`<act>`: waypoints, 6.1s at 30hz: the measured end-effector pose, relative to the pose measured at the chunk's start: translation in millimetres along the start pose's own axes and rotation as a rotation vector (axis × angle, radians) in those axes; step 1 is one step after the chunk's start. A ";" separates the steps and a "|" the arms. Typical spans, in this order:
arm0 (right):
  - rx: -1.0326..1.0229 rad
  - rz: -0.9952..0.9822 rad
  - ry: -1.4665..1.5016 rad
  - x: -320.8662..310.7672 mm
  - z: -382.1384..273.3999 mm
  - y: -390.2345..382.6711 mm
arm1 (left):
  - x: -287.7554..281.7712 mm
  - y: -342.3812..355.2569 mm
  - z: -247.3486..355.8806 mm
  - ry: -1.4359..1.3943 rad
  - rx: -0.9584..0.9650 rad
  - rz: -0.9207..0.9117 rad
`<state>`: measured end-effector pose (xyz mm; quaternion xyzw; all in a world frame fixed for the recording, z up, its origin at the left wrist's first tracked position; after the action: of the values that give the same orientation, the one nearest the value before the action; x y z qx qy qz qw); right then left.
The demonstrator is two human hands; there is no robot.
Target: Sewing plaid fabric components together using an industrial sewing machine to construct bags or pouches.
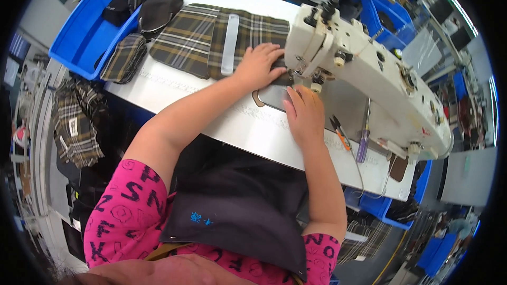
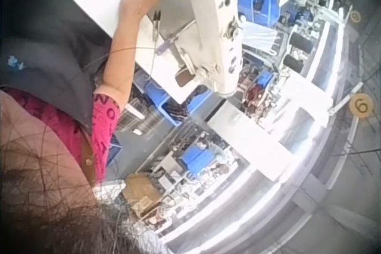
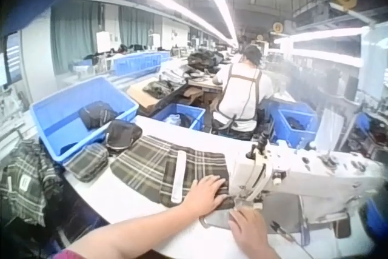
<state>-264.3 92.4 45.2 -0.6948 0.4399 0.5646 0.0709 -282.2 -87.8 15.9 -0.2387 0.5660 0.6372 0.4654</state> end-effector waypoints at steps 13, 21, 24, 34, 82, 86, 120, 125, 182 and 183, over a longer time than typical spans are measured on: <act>-0.247 -0.340 0.049 15.9 -59.0 -27.5 | -104.7 -305.2 31.4 -0.868 -0.803 0.893; -0.411 -0.438 0.123 33.1 -156.5 -65.9 | -101.6 -381.2 20.5 -1.122 -1.168 0.802; -0.350 -0.415 0.192 39.7 -147.8 -57.7 | -128.1 -455.6 -21.3 -0.739 -1.455 1.016; -0.253 -0.353 0.145 43.0 -144.5 -56.9 | -165.9 -707.2 -115.7 -0.199 -1.494 1.031; -0.216 -0.192 0.325 22.6 -135.4 -49.8 | -134.4 -83.8 -105.3 -0.004 -0.163 -0.094; -0.235 -0.184 0.331 22.0 -137.3 -49.9 | -122.7 -105.3 -155.3 -0.391 -0.407 -0.038; 0.073 -0.035 0.377 -0.1 -65.8 -62.5 | -294.3 -302.7 -34.5 0.189 -0.435 0.717; 0.072 -0.056 0.324 6.5 -65.8 -65.2 | -370.8 -402.1 -67.8 0.344 -0.664 1.133; -0.001 -0.013 0.514 -15.1 -83.6 -122.2 | -31.2 -36.8 24.9 -0.220 -0.009 -0.030; 0.007 -0.020 0.515 -13.7 -84.2 -130.8 | -36.1 -39.4 31.1 -0.228 -0.012 -0.030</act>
<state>-112.7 128.5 34.4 -0.8198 0.4383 0.3667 -0.0357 -224.9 -73.0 33.8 -0.1759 0.5020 0.6566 0.5348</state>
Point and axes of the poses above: each hand's wrist, its own y-axis towards the middle knuckle, its own x-axis out of the palm, z = x × y, the point moved 8 cm from there along y, towards the middle knuckle, and after that the axes turned 15 degrees about x, right-handed, at the moved point
